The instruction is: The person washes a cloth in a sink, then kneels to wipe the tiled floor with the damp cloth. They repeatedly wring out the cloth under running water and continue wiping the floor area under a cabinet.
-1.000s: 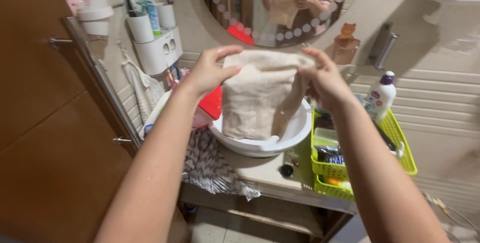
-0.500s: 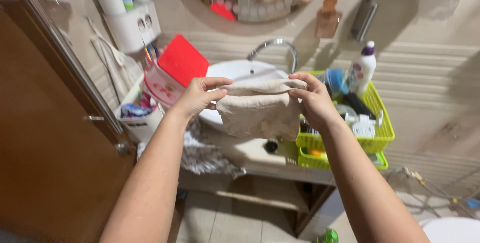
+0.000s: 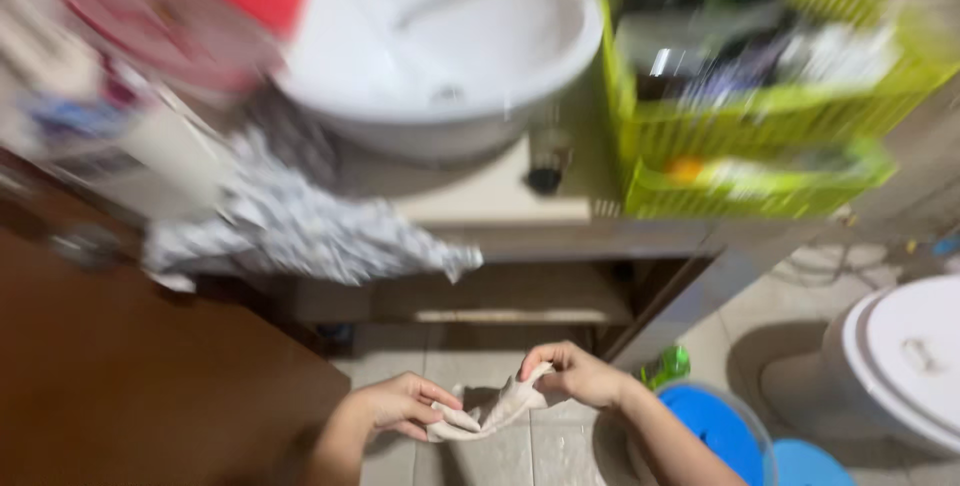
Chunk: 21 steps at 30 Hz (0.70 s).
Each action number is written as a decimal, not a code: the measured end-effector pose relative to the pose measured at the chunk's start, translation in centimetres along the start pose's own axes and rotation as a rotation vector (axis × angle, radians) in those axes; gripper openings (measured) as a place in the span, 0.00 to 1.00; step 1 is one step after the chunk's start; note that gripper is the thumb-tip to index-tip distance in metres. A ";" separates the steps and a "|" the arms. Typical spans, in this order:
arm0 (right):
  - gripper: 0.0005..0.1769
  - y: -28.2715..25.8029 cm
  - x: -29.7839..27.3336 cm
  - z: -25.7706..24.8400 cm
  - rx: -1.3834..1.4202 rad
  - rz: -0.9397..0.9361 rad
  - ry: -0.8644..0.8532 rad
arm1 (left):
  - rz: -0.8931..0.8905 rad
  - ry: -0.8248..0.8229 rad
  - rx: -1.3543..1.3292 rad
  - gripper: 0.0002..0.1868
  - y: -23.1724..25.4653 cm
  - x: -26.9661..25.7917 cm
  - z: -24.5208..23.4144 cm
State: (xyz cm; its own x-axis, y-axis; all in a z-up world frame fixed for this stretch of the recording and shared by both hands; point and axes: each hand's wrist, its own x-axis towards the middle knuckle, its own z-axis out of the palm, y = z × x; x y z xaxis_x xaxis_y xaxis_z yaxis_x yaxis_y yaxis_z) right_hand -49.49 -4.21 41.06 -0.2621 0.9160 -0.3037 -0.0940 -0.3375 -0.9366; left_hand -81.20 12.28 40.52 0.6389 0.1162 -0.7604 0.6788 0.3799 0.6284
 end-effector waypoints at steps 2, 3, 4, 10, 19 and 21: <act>0.14 10.4 2.4 -0.8 0.024 0.150 0.064 | -0.041 0.064 0.009 0.20 -7.1 7.8 -0.5; 0.14 15.9 3.5 -1.5 0.077 0.181 0.115 | -0.035 0.106 0.017 0.20 -10.7 12.0 -1.0; 0.15 21.8 4.2 -2.0 0.130 0.212 0.167 | -0.030 0.148 0.025 0.20 -14.2 16.1 -1.4; 0.20 47.1 11.4 -11.7 0.130 0.267 0.320 | 0.301 0.303 0.166 0.19 -24.5 40.6 -4.9; 0.60 54.3 26.8 -22.7 -0.845 0.276 1.036 | -0.129 0.876 0.726 0.33 -24.8 51.7 -12.4; 0.56 56.1 29.6 -20.3 -0.855 0.407 1.041 | -0.165 1.004 0.814 0.36 -29.3 52.2 -13.3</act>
State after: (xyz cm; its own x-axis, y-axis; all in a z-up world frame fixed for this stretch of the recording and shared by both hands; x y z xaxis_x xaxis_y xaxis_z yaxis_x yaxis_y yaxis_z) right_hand -42.98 8.34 -24.05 0.7273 0.6529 -0.2116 0.5185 -0.7247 -0.4539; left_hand -72.57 19.45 -19.79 0.2200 0.8875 -0.4049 0.9722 -0.1653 0.1660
